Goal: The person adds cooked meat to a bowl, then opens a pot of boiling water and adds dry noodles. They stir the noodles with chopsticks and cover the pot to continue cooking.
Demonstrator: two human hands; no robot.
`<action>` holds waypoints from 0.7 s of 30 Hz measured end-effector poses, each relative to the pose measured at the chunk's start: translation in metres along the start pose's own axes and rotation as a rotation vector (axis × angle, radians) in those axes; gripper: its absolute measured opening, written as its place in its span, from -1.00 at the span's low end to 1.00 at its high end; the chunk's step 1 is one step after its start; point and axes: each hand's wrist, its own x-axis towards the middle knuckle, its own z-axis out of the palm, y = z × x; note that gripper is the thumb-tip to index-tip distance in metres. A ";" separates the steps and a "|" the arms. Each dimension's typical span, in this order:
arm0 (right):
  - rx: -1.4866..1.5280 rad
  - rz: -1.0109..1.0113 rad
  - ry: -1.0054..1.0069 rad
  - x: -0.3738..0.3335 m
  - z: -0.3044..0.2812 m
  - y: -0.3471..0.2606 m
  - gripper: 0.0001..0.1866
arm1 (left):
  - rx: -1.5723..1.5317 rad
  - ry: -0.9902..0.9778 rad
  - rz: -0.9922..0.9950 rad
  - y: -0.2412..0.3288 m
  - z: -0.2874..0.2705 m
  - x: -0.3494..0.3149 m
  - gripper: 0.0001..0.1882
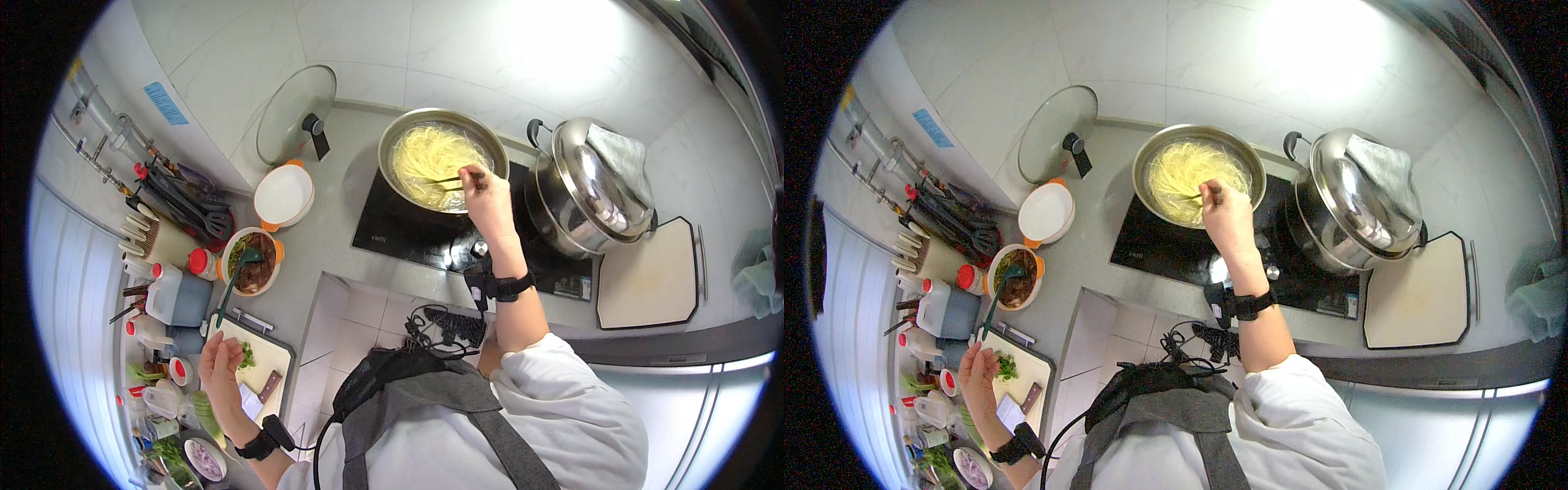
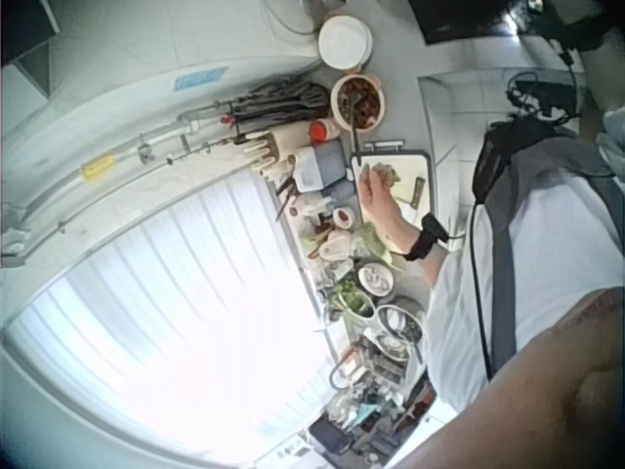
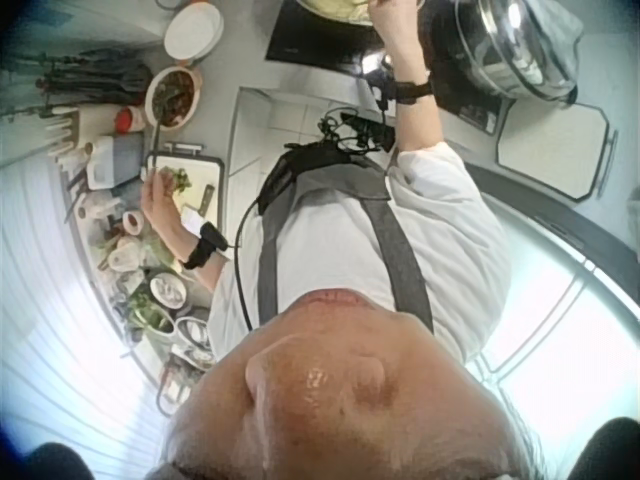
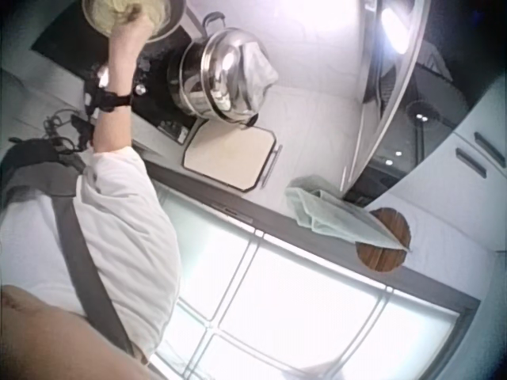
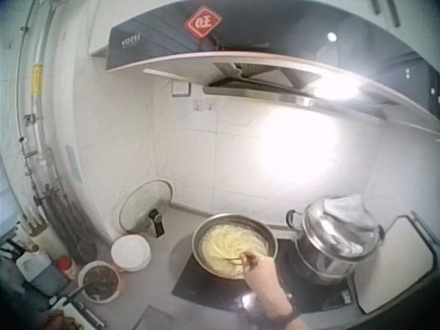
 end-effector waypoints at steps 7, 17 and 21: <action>0.364 0.030 -0.149 -0.006 0.012 -0.015 -0.81 | -0.010 -0.092 -0.001 0.010 -0.011 0.032 -0.70; 0.001 0.038 0.029 -0.018 0.016 -0.013 -0.86 | -0.023 -0.102 -0.021 0.006 -0.056 0.069 -0.72; 0.060 -0.060 0.082 -0.020 0.019 -0.024 -0.87 | -0.044 -0.142 -0.027 0.001 -0.065 0.078 -0.72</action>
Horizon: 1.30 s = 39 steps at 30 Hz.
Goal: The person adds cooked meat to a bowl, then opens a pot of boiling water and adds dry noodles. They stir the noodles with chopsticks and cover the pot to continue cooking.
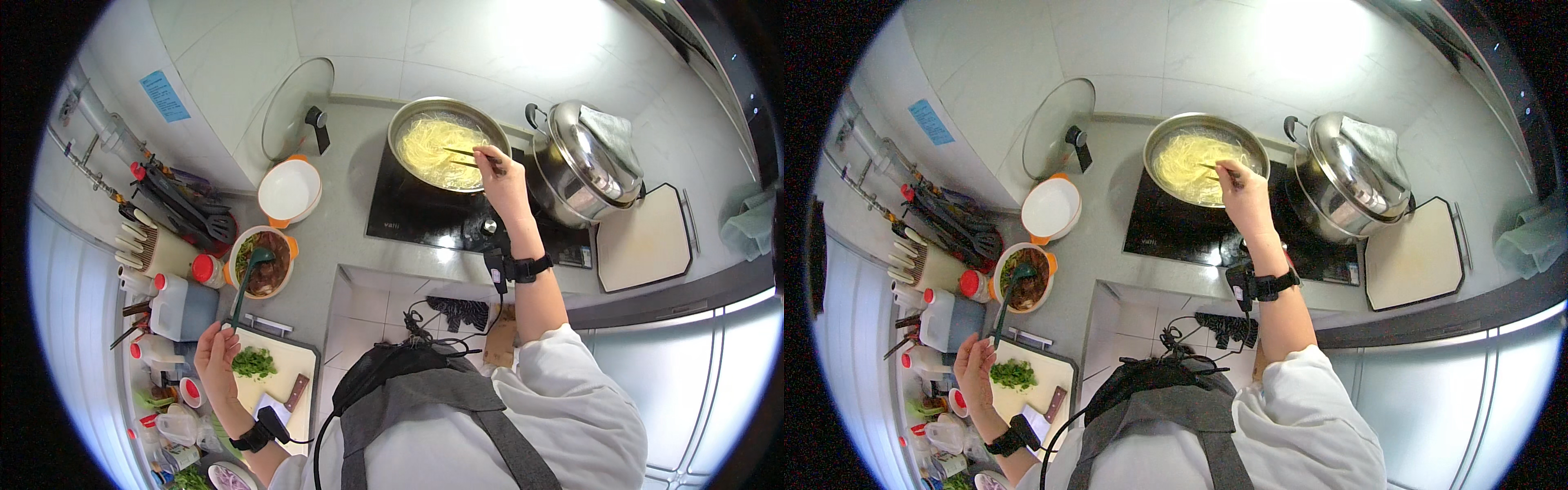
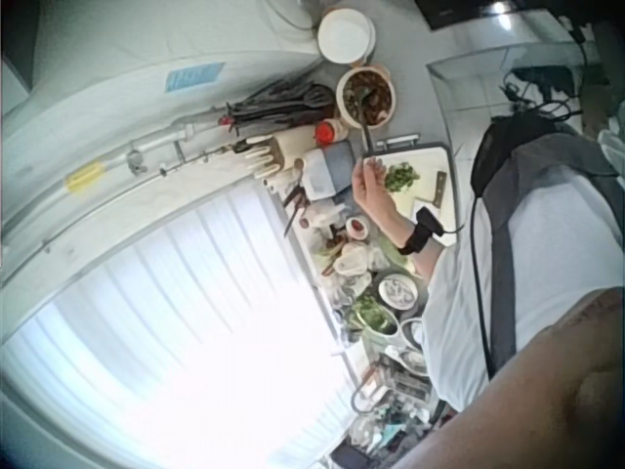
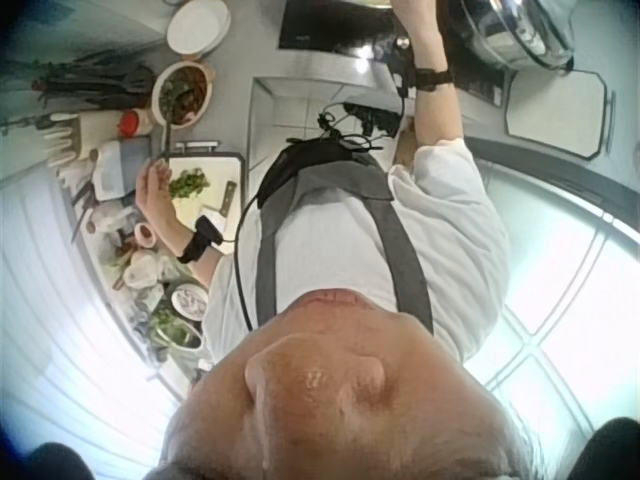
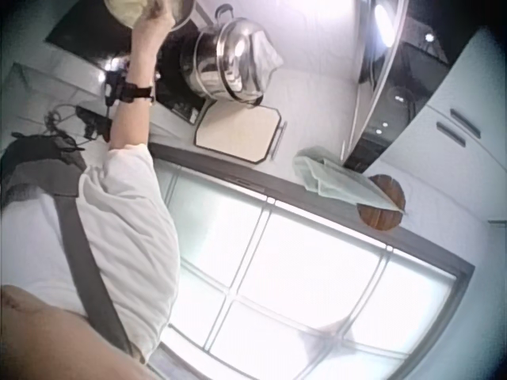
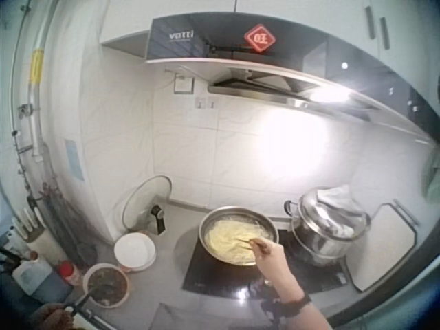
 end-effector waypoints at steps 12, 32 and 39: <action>-0.055 0.109 0.004 -0.008 0.005 0.001 -0.88 | -0.006 0.020 -0.004 0.000 0.000 0.004 -0.72; 0.047 0.080 -0.144 0.022 -0.011 0.002 -0.85 | -0.027 0.007 0.042 0.040 0.025 0.030 -0.71; 0.023 0.130 -0.302 0.023 0.001 -0.003 -0.87 | -0.023 -0.008 0.060 0.049 0.037 0.034 -0.71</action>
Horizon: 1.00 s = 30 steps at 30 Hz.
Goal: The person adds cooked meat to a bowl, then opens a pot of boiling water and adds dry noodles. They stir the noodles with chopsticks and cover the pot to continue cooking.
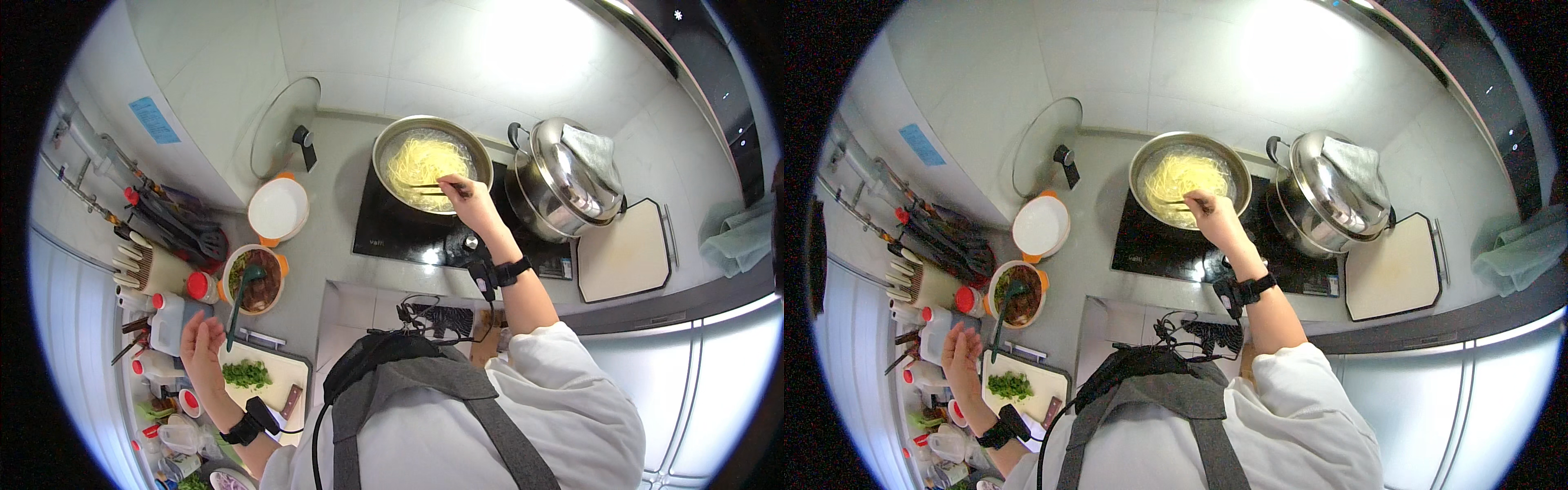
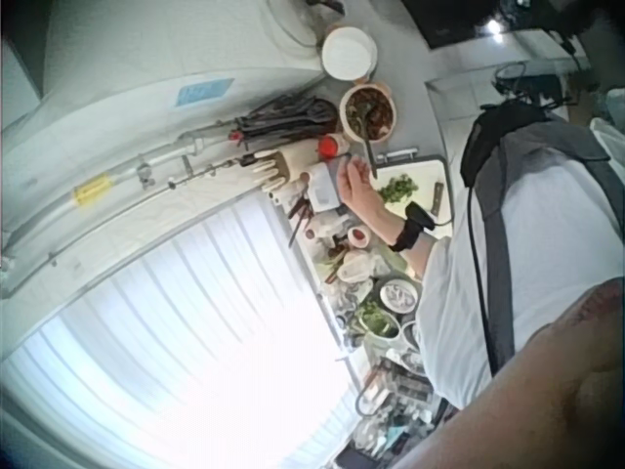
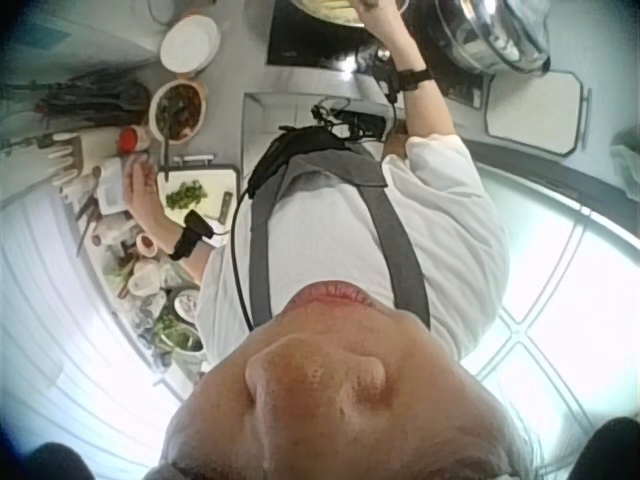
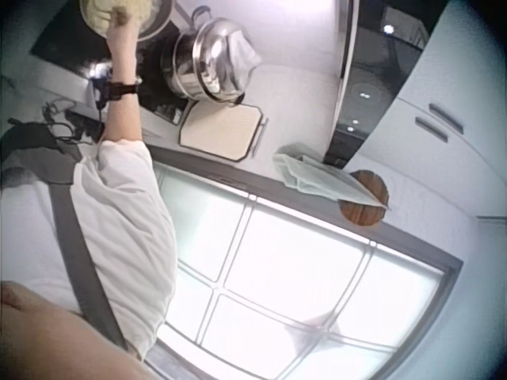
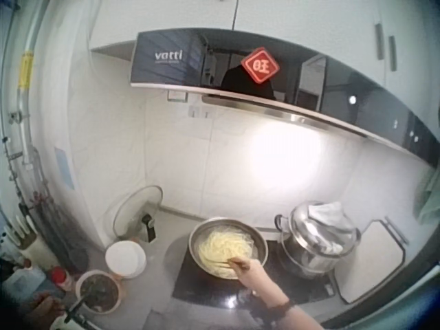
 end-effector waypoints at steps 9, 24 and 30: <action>0.117 -0.114 0.119 0.005 0.000 -0.006 -0.84 | -0.027 0.033 -0.009 0.000 -0.007 -0.005 -0.71; 0.012 -0.144 0.165 -0.013 0.006 -0.003 -0.86 | -0.023 0.109 -0.016 -0.005 -0.017 -0.017 -0.70; -0.002 -0.062 0.045 -0.019 0.017 0.003 -0.87 | -0.060 0.085 0.000 -0.005 -0.015 -0.018 -0.70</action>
